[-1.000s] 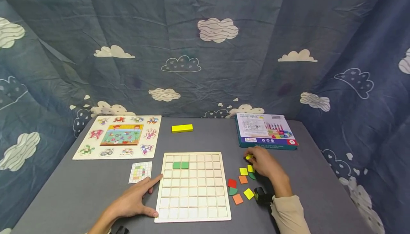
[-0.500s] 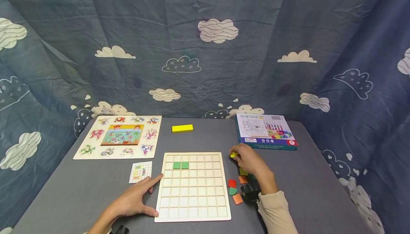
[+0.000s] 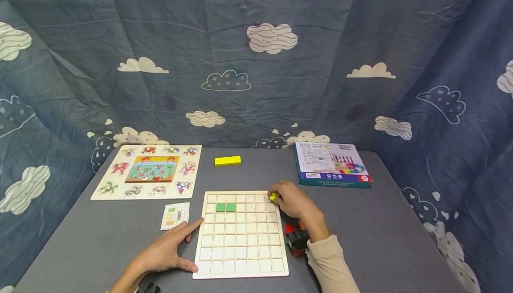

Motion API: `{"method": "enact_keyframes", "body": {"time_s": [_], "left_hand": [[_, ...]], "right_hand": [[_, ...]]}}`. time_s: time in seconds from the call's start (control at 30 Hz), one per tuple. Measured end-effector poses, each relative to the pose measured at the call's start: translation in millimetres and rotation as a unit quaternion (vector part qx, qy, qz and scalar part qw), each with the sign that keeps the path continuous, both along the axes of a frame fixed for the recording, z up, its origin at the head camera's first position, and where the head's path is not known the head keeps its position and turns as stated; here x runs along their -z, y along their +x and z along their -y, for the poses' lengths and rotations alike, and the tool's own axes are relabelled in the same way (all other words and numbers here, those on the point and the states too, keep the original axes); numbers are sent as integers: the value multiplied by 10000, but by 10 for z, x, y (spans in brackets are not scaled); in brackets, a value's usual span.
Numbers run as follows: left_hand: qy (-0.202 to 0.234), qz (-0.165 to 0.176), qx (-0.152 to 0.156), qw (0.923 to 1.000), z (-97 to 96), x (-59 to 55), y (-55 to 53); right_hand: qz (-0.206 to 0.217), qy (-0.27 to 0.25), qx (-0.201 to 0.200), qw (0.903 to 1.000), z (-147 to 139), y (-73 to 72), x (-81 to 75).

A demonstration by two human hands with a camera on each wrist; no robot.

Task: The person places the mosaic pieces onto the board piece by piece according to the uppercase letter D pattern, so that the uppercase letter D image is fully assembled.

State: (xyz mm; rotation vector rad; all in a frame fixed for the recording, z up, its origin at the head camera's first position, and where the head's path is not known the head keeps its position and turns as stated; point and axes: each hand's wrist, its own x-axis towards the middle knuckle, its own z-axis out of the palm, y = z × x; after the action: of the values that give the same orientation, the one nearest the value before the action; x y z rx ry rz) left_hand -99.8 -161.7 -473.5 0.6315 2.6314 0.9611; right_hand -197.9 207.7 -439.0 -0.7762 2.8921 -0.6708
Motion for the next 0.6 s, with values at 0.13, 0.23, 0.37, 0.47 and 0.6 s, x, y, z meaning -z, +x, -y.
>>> {"method": "enact_keyframes", "body": {"time_s": [0.13,0.23,0.37,0.47,0.6], "left_hand": [[-37,24,-14,10000,1,0,-2],[-26,38,-23,10000,3,-6,-4],[-29,22,-27,10000,11,-15,0],[-46,11,-16,10000,10,-17,1],[-29,-13,4,10000,14,-21,4]], "right_hand": [[76,70,47,9999,90,-17,4],[178,53,54,9998,158,-35,-6],[220,3,-38,9997,266,-51,-21],[233,-2,-102,9997,347,-51,-30],[230,-26,-189,9996,448,-28,-33]]}}
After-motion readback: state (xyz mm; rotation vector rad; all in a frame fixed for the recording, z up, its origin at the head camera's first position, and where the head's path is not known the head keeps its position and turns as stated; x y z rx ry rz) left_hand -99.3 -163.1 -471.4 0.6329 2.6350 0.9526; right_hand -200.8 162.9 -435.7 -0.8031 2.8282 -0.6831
